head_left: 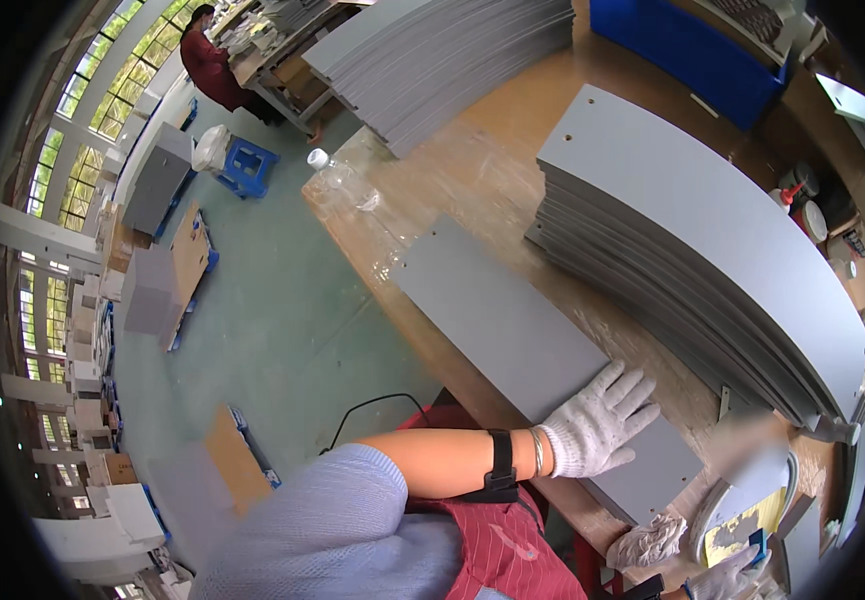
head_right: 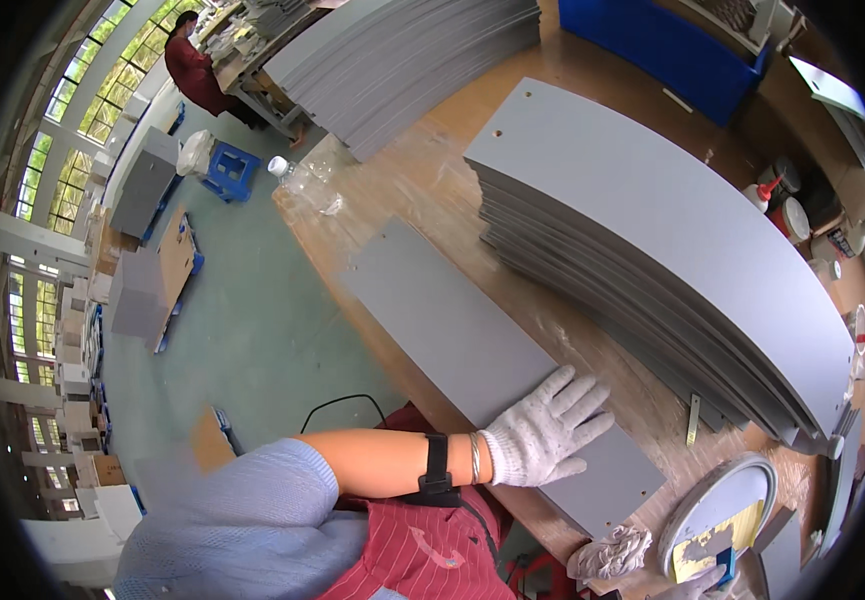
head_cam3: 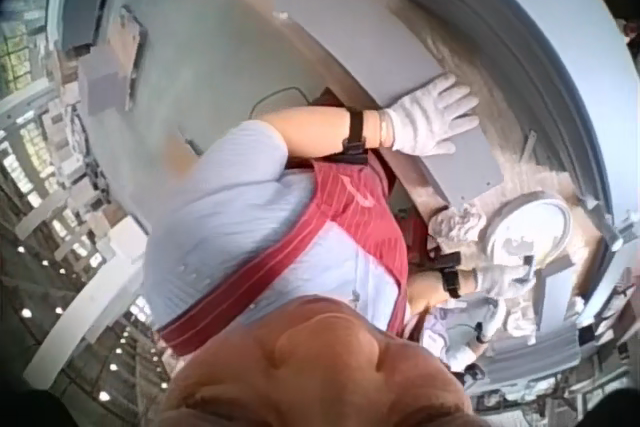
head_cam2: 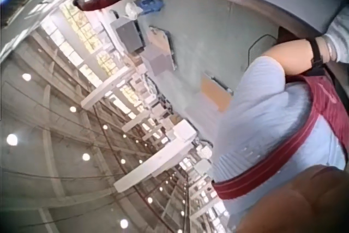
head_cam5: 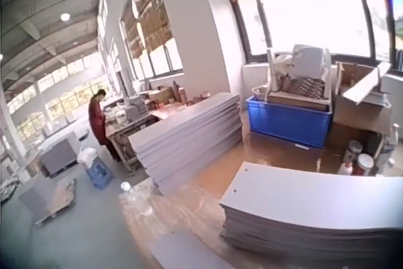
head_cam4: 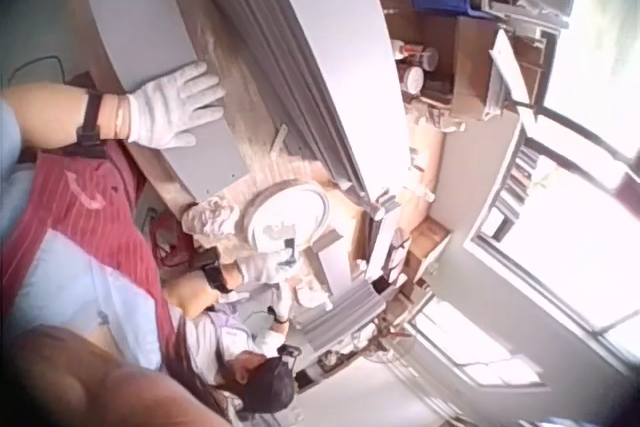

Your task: The person cleans a stack of gray metal panels on a workbench. They repeatedly wipe the surface with a white cloth and scrub the edges with a blue sponge. The person handles the panels one at a time, flipping them over to clean both sides before stacking them.

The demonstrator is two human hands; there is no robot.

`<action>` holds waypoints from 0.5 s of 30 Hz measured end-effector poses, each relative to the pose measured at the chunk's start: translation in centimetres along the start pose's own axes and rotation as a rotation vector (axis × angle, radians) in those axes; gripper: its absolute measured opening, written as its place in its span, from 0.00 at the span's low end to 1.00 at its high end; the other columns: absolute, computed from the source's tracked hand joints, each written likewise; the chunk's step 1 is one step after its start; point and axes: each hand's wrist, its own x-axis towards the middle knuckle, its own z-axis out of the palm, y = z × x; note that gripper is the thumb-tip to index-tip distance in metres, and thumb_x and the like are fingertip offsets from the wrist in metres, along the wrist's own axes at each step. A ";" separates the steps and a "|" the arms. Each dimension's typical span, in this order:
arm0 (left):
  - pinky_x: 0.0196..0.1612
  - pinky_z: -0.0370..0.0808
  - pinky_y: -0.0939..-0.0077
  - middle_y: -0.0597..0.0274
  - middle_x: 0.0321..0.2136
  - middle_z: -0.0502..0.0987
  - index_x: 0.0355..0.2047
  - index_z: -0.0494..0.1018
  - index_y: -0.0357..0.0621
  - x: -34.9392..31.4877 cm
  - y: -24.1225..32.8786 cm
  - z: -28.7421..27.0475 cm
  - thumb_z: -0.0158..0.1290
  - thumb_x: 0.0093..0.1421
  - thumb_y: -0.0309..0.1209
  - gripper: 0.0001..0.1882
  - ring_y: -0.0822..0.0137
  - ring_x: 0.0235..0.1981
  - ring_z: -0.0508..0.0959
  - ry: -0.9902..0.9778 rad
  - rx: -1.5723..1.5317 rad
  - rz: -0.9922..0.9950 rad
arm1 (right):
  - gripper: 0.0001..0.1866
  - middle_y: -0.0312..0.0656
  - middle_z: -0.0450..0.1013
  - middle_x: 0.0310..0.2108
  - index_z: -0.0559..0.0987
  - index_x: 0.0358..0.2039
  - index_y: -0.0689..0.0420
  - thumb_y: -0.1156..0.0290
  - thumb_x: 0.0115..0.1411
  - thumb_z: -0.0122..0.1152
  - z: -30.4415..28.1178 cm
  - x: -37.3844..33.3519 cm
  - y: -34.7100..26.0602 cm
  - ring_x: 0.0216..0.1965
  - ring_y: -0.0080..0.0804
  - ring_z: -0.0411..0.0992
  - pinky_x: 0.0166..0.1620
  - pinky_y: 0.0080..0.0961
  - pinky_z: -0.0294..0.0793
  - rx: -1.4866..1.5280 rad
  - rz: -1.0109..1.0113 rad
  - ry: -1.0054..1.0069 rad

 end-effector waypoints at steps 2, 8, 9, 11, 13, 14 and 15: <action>0.74 0.43 0.41 0.42 0.70 0.58 0.68 0.65 0.47 -0.4 -0.3 -0.4 0.48 0.65 0.57 0.37 0.45 0.73 0.54 -0.005 -0.033 0.011 | 0.20 0.52 0.82 0.41 0.83 0.45 0.64 0.58 0.65 0.65 -0.2 -0.2 -5.4 0.41 0.44 0.79 0.45 0.37 0.78 -0.018 -0.082 0.052; 0.75 0.43 0.43 0.47 0.70 0.60 0.68 0.65 0.49 -2.7 -7.3 -2.6 0.50 0.63 0.58 0.39 0.47 0.73 0.55 0.041 -0.047 -0.028 | 0.20 0.50 0.77 0.37 0.76 0.51 0.66 0.63 0.67 0.61 -0.7 -4.4 -21.0 0.30 0.34 0.73 0.30 0.27 0.74 0.407 0.049 -0.140; 0.75 0.43 0.43 0.48 0.70 0.60 0.68 0.65 0.50 -3.8 -9.7 -3.8 0.50 0.63 0.58 0.39 0.47 0.73 0.55 0.049 -0.033 -0.073 | 0.22 0.49 0.77 0.37 0.76 0.53 0.67 0.63 0.66 0.62 -0.3 -5.1 -22.2 0.33 0.36 0.73 0.35 0.30 0.75 0.484 0.045 -0.163; 0.74 0.43 0.42 0.46 0.71 0.58 0.69 0.64 0.51 -6.4 -15.1 -6.5 0.49 0.63 0.60 0.40 0.46 0.73 0.54 0.089 0.034 -0.154 | 0.21 0.36 0.74 0.28 0.78 0.55 0.63 0.60 0.71 0.58 1.4 -5.8 -21.7 0.27 0.22 0.67 0.29 0.21 0.63 0.457 0.100 -0.127; 0.74 0.43 0.43 0.45 0.71 0.58 0.69 0.63 0.51 -9.2 -21.4 -7.6 0.46 0.65 0.61 0.40 0.44 0.73 0.55 0.145 0.129 -0.320 | 0.21 0.34 0.69 0.24 0.76 0.54 0.65 0.60 0.71 0.57 2.5 -8.0 -24.6 0.24 0.19 0.60 0.27 0.20 0.56 0.589 0.066 -0.161; 0.75 0.43 0.45 0.45 0.71 0.58 0.69 0.63 0.51 -10.9 -24.7 -8.4 0.44 0.66 0.61 0.39 0.45 0.73 0.55 0.211 0.179 -0.445 | 0.20 0.34 0.69 0.23 0.76 0.54 0.65 0.61 0.72 0.56 2.5 -9.3 -26.5 0.23 0.18 0.60 0.27 0.19 0.55 0.491 0.009 -0.176; 0.75 0.44 0.47 0.45 0.71 0.59 0.70 0.63 0.50 -12.6 -27.9 -9.2 0.43 0.67 0.60 0.39 0.46 0.73 0.56 0.276 0.229 -0.570 | 0.20 0.35 0.69 0.23 0.75 0.54 0.65 0.61 0.72 0.56 2.6 -10.7 -28.7 0.23 0.18 0.60 0.26 0.19 0.55 0.392 -0.045 -0.190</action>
